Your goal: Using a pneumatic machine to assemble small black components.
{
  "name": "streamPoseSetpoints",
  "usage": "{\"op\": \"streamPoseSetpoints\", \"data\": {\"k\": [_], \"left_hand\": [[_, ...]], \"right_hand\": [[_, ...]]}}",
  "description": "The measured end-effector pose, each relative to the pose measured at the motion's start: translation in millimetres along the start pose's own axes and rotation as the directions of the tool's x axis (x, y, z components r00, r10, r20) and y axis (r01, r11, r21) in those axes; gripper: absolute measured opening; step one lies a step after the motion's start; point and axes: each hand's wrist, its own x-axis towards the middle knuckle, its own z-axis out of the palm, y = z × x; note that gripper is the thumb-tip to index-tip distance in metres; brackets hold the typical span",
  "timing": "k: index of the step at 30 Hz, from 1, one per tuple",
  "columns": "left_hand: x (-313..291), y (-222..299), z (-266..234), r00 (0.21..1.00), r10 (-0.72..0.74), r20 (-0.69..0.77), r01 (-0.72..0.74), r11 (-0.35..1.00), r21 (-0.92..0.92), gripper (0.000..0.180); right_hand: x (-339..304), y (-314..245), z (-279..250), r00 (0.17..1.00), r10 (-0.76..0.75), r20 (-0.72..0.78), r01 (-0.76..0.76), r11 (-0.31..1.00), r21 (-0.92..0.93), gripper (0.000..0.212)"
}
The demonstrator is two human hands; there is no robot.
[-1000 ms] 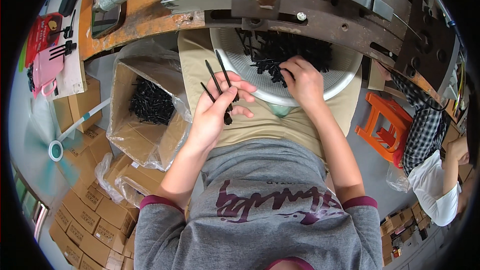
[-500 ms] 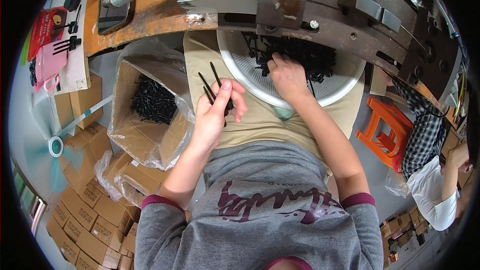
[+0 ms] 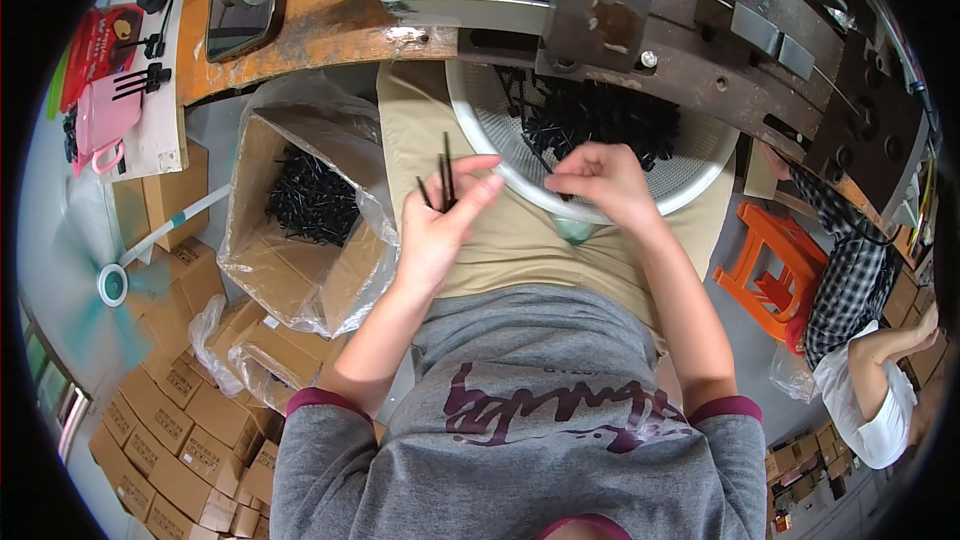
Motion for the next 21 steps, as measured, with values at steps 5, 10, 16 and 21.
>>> {"op": "streamPoseSetpoints", "data": {"k": [5,10,16,21], "left_hand": [[0,-26,16,0.980,-0.016,0.198,0.021,1.000,-0.023,0.028],[0,-37,21,0.978,0.130,0.164,-0.136,0.990,0.028,0.017],[5,-31,14,0.992,0.125,0.000,-0.125,0.988,0.092,0.016],[16,-12,-5,0.998,0.057,0.034,-0.053,0.993,-0.107,0.026]], "right_hand": [[-36,-15,1,0.983,0.054,0.176,-0.127,0.889,0.440,0.007],[-49,-11,16,0.978,0.077,0.193,-0.161,0.869,0.469,0.010],[-36,5,23,0.996,-0.086,0.025,0.066,0.888,0.455,0.012],[-5,24,0,0.890,-0.268,-0.369,0.127,0.923,-0.364,0.017]]}}
